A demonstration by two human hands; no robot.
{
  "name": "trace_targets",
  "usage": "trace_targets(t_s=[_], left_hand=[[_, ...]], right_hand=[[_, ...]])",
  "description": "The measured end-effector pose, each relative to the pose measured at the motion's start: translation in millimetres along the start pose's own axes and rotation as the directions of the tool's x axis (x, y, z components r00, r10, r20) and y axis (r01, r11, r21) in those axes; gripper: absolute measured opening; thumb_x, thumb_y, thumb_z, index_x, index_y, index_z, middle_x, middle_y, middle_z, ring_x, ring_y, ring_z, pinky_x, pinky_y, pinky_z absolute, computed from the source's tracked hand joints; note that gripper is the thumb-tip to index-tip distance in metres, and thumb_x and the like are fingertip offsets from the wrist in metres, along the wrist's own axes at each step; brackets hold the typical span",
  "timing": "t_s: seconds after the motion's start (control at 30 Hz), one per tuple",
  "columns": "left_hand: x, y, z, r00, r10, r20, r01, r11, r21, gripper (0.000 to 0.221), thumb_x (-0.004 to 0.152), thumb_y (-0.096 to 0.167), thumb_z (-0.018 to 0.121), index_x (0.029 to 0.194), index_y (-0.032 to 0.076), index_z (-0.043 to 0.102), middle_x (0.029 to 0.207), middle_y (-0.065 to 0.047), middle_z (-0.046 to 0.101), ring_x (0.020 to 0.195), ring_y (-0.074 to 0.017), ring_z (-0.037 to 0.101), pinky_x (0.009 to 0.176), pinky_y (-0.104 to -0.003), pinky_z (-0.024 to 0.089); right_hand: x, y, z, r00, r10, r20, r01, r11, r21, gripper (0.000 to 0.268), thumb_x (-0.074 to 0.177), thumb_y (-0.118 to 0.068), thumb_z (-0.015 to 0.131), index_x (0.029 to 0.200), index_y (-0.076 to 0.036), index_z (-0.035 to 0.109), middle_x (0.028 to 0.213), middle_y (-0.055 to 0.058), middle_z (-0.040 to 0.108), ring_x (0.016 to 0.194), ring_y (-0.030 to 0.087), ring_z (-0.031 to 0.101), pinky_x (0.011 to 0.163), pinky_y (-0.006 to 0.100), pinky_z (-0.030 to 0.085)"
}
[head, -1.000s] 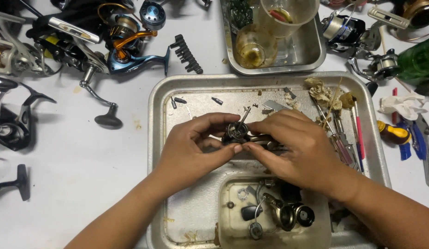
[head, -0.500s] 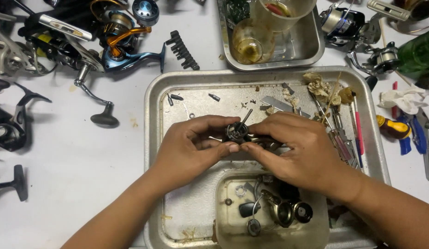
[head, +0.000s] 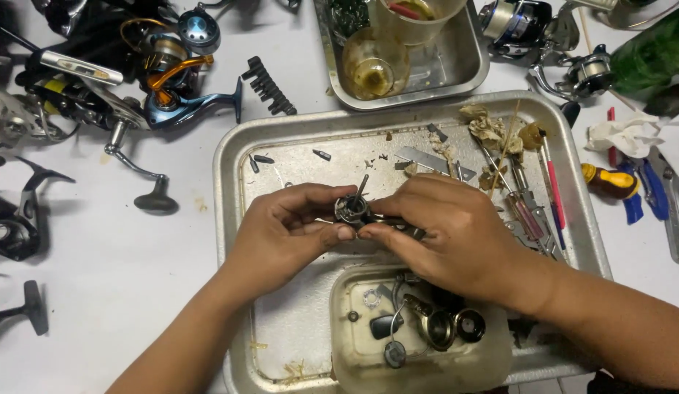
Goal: Assembling and repairing the internal mechanical components of a fishing reel on a metal tray.
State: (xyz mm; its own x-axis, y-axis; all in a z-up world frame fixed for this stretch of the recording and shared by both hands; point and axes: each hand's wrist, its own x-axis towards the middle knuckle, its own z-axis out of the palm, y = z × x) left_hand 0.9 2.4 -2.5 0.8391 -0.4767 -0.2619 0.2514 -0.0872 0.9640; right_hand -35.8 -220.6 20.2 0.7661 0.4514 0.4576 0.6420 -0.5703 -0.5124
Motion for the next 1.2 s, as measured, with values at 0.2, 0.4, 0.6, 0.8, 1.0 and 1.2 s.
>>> trace_targets(t_s=[0.2, 0.4, 0.6, 0.8, 1.0, 1.2], left_hand=[[0, -2, 0, 0.999, 0.037, 0.001, -0.037, 0.999, -0.006, 0.049, 0.079, 0.015, 0.081, 0.127, 0.009, 0.071, 0.117, -0.010, 0.079, 0.103, -0.0164, 0.078, 0.094, -0.026, 0.066], [-2, 4, 2, 1.000, -0.010, 0.006, 0.011, 0.998, -0.054, 0.050, 0.078, 0.007, 0.081, 0.127, 0.008, 0.070, 0.118, -0.010, 0.077, 0.091, -0.0154, 0.078, 0.092, -0.024, 0.066], [-4, 1, 1, 0.999, 0.054, 0.004, -0.054, 0.999, -0.003, 0.048, 0.078, 0.009, 0.082, 0.124, 0.006, 0.071, 0.117, -0.010, 0.078, 0.091, -0.0145, 0.079, 0.091, -0.022, 0.066], [-5, 2, 2, 0.991, 0.134, -0.003, -0.133, 0.985, 0.110, 0.046, 0.078, 0.013, 0.083, 0.123, 0.010, 0.073, 0.113, -0.008, 0.078, 0.093, -0.0122, 0.077, 0.093, -0.021, 0.066], [-3, 5, 4, 0.998, 0.064, -0.025, -0.062, 0.996, 0.060, 0.047, 0.077, 0.015, 0.083, 0.123, 0.009, 0.072, 0.112, -0.007, 0.080, 0.085, -0.0119, 0.078, 0.082, -0.020, 0.067], [2, -3, 6, 0.994, 0.106, -0.038, -0.107, 0.994, -0.016, 0.046, 0.076, 0.013, 0.085, 0.119, 0.006, 0.070, 0.112, -0.007, 0.077, 0.099, -0.0124, 0.074, 0.088, -0.023, 0.066]], right_hand=[[3, 0, 1, 0.998, -0.038, -0.049, 0.037, 0.999, -0.026, 0.023, 0.087, -0.011, 0.082, 0.101, 0.005, 0.074, 0.086, 0.015, 0.073, 0.076, 0.025, 0.068, 0.073, 0.035, 0.058], [3, 2, 2, 0.996, -0.086, -0.037, 0.082, 0.992, -0.092, 0.024, 0.088, -0.012, 0.083, 0.100, 0.006, 0.074, 0.085, 0.015, 0.073, 0.074, 0.024, 0.068, 0.071, 0.034, 0.058], [1, 3, 1, 1.000, -0.020, -0.021, 0.020, 1.000, -0.002, 0.021, 0.086, -0.013, 0.083, 0.097, 0.002, 0.075, 0.081, 0.012, 0.074, 0.070, 0.021, 0.069, 0.063, 0.030, 0.059], [2, 2, -1, 0.998, 0.067, -0.008, -0.067, 0.996, 0.066, 0.021, 0.086, -0.014, 0.080, 0.099, 0.003, 0.076, 0.080, 0.011, 0.074, 0.066, 0.018, 0.068, 0.054, 0.025, 0.057], [4, 2, -1, 0.994, 0.110, -0.006, -0.110, 0.992, 0.069, 0.020, 0.087, -0.017, 0.079, 0.099, -0.001, 0.076, 0.081, 0.007, 0.073, 0.068, 0.016, 0.068, 0.057, 0.027, 0.055], [10, 12, -5, 0.984, 0.166, 0.060, -0.174, 0.974, 0.144, 0.022, 0.084, -0.019, 0.080, 0.100, -0.003, 0.077, 0.086, 0.008, 0.077, 0.074, 0.016, 0.072, 0.067, 0.026, 0.059]])
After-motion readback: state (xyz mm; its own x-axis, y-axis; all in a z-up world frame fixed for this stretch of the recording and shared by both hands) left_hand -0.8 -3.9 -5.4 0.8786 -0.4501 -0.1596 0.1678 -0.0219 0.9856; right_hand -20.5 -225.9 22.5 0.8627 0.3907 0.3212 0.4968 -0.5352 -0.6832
